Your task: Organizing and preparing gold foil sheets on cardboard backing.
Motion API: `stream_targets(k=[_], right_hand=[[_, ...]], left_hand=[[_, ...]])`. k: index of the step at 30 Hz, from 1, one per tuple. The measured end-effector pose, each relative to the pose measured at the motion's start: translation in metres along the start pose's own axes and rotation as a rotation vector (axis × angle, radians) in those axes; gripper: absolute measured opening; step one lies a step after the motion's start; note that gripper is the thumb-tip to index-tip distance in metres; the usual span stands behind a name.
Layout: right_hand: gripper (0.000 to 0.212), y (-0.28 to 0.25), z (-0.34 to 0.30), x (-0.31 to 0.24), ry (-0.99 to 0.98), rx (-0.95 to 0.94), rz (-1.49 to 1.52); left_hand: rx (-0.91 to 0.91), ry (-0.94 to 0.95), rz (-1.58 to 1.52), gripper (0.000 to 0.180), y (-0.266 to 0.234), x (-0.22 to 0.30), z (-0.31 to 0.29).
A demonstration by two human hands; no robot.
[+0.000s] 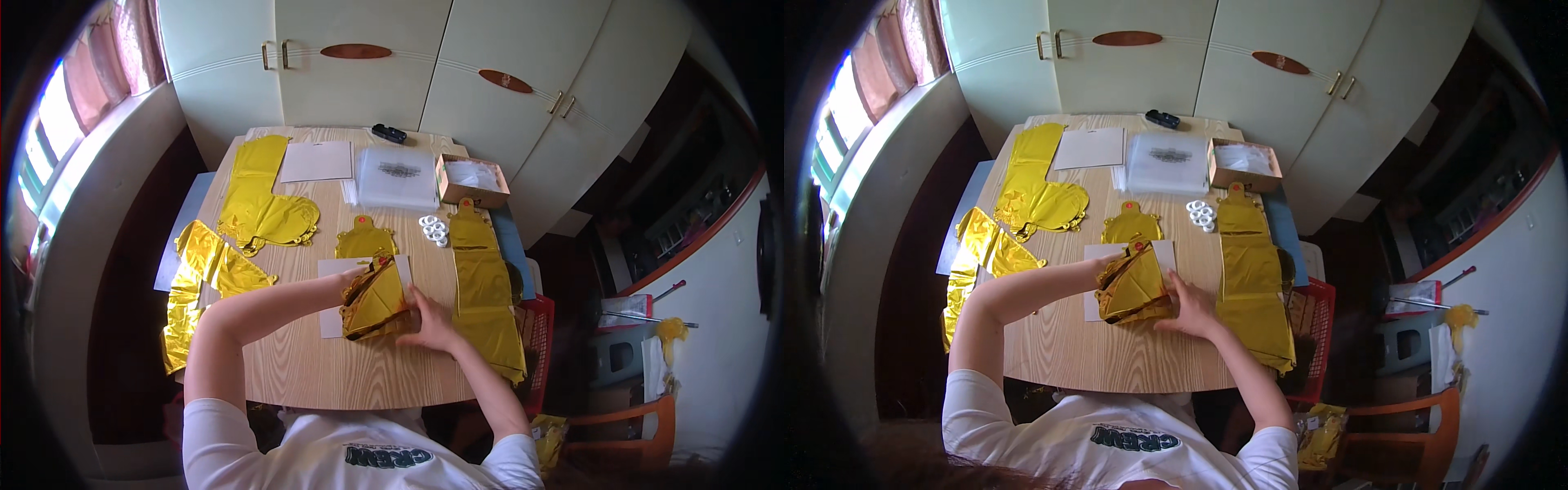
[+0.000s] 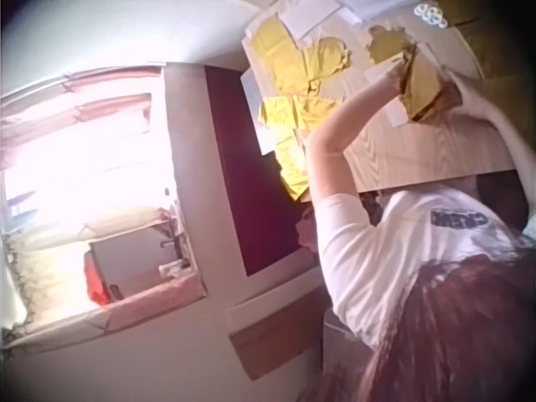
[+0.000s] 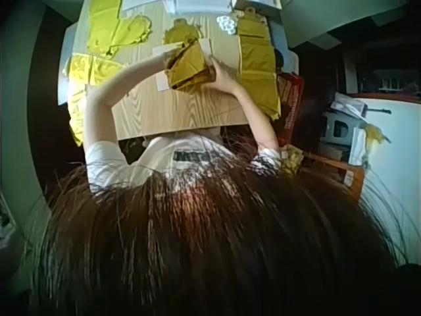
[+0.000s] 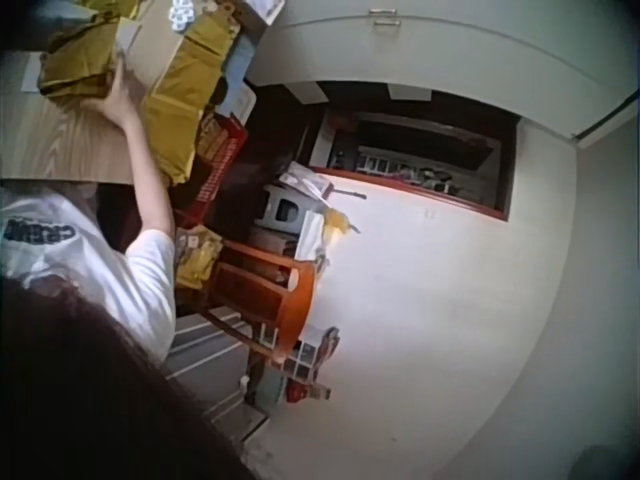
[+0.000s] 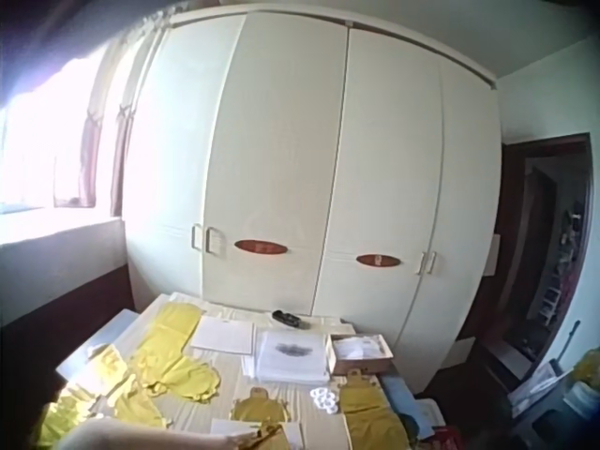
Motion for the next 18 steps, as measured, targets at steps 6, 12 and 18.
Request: stream_targets(k=[6, 12, 18], right_hand=[[0.113, 0.022, -0.005, 0.001, 0.030, 0.079, 0.022], [0.103, 0.034, -0.005, 0.002, 0.045, 0.191, 0.114], [0.106, 0.027, -0.004, -0.007, 0.095, 0.222, 0.151]], left_hand=[[-0.180, -0.093, -0.074, 0.046, -0.026, 0.011, 0.022], [0.080, 0.590, 1.198, 0.045, -0.025, 0.019, 0.002], [0.252, 1.302, 2.164, 0.065, -0.027, -0.002, -0.050]])
Point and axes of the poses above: each hand's wrist, its own z-axis towards the middle knuckle, its own y-axis out of the palm, x = y × z, the point moved 2 cm from there along z, towards the middle knuckle, and after that the axes turned 11 degrees about -y, right-handed, at the moved point
